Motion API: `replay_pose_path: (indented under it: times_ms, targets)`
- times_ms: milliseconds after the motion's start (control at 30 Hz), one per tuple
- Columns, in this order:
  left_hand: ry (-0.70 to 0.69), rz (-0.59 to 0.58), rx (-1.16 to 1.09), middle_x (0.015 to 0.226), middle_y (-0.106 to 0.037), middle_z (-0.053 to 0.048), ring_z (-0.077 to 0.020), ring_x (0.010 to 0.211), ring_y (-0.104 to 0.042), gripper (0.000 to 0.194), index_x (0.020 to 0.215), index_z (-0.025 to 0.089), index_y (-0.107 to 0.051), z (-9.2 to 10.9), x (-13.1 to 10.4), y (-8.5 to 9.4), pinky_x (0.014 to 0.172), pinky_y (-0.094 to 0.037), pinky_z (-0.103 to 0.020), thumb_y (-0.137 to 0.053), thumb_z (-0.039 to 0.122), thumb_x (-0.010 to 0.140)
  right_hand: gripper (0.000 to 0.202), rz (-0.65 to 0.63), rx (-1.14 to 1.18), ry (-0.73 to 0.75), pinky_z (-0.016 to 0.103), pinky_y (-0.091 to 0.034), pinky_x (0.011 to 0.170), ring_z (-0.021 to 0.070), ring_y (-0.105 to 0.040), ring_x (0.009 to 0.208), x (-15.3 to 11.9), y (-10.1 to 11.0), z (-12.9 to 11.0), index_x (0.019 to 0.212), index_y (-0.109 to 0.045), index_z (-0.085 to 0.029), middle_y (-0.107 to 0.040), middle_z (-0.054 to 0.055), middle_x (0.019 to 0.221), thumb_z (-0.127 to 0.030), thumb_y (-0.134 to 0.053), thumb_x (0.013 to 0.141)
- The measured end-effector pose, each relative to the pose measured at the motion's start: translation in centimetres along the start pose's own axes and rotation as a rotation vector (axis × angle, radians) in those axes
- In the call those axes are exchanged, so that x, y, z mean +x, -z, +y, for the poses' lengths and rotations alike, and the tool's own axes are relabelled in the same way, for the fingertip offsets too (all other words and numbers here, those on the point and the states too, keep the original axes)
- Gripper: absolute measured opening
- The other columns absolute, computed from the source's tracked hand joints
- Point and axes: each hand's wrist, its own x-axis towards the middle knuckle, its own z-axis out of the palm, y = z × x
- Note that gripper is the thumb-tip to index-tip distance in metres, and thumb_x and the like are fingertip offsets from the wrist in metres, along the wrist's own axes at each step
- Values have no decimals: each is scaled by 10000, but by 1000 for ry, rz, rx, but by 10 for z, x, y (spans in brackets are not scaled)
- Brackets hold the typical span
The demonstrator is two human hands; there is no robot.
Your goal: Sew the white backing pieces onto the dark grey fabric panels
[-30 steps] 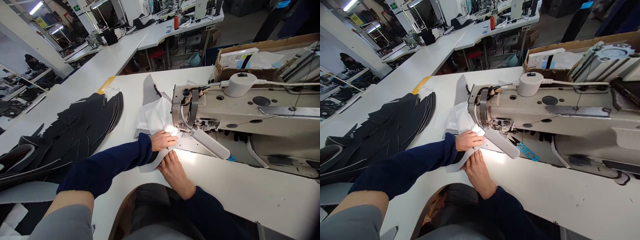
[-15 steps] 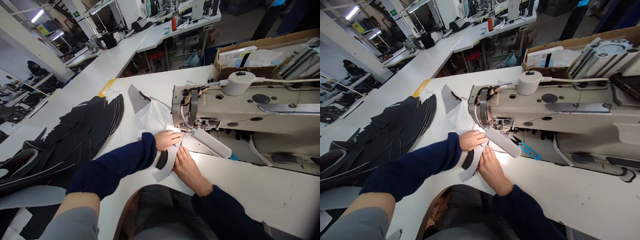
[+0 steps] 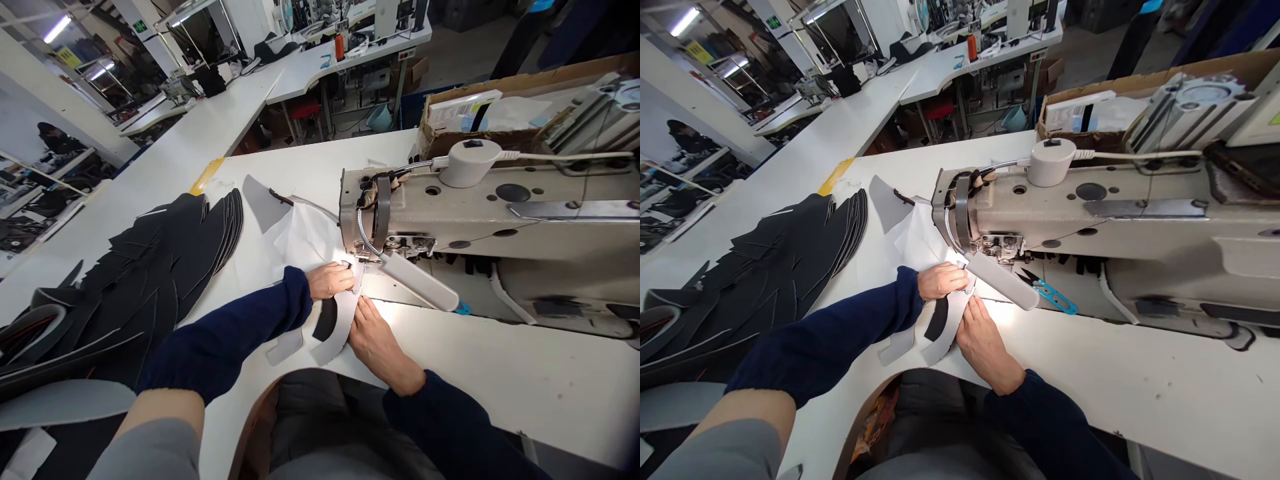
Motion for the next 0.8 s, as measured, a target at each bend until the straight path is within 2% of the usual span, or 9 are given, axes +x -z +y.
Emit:
replay_pose_path:
  times_ms: [200,300,367,433,533,600,700,800]
  targets:
    - [41,27,-43,1037,-605,-83,-190,898,-509,279,1030,151,-596,-2,0,1,816,-405,-311,-331,167,948,311,34,90,-29,488,-387,995,296,-481,1130,-3,1,17,1078,-604,-3,-598,210,1094,-55,-377,871]
    - [87,84,-151,1138,-563,-82,-178,972,-501,264,1092,155,-582,-4,-4,5,878,-418,-289,-372,153,932,243,109,206,-180,405,-444,892,253,-515,1009,-1,6,30,999,-607,-62,-596,161,1019,-171,-405,921]
    - [120,114,-241,1149,-533,-82,-159,979,-499,271,1139,168,-568,-5,-6,9,879,-433,-262,-398,165,927,231,124,181,-256,380,-449,809,253,-510,961,2,10,36,1022,-591,-72,-575,156,1015,-192,-427,911]
    - [144,111,-306,1083,-527,-81,-147,937,-505,292,1178,177,-556,-6,-6,13,852,-451,-246,-415,171,922,231,90,99,-198,380,-427,783,259,-498,948,6,12,37,1040,-589,-84,-568,151,1010,-143,-423,889]
    - [146,82,-333,1034,-520,-78,-147,900,-511,323,1209,183,-540,-6,-4,19,827,-463,-247,-431,156,906,217,28,49,-34,343,-401,724,222,-488,815,12,9,23,867,-614,-119,-569,108,855,-73,-402,864]
    - [120,66,-309,1100,-508,-91,-158,938,-512,331,1196,182,-541,-6,-3,21,829,-464,-256,-446,130,884,230,37,98,-35,310,-395,669,194,-470,732,16,4,7,809,-607,-133,-557,83,788,-78,-392,869]
    - [62,44,-219,1233,-483,-103,-187,1015,-493,356,1136,164,-556,-5,-4,21,869,-453,-285,-451,35,821,248,137,241,-124,278,-419,672,182,-504,784,20,-2,-16,921,-605,-119,-598,93,888,-69,-366,875]
    - [43,28,-148,1321,-468,-69,-190,1003,-484,401,1103,164,-555,-3,-8,13,841,-458,-282,-425,-37,782,277,182,372,-66,312,-445,783,204,-524,956,15,-1,-21,1023,-579,-105,-612,118,1008,-37,-359,870]
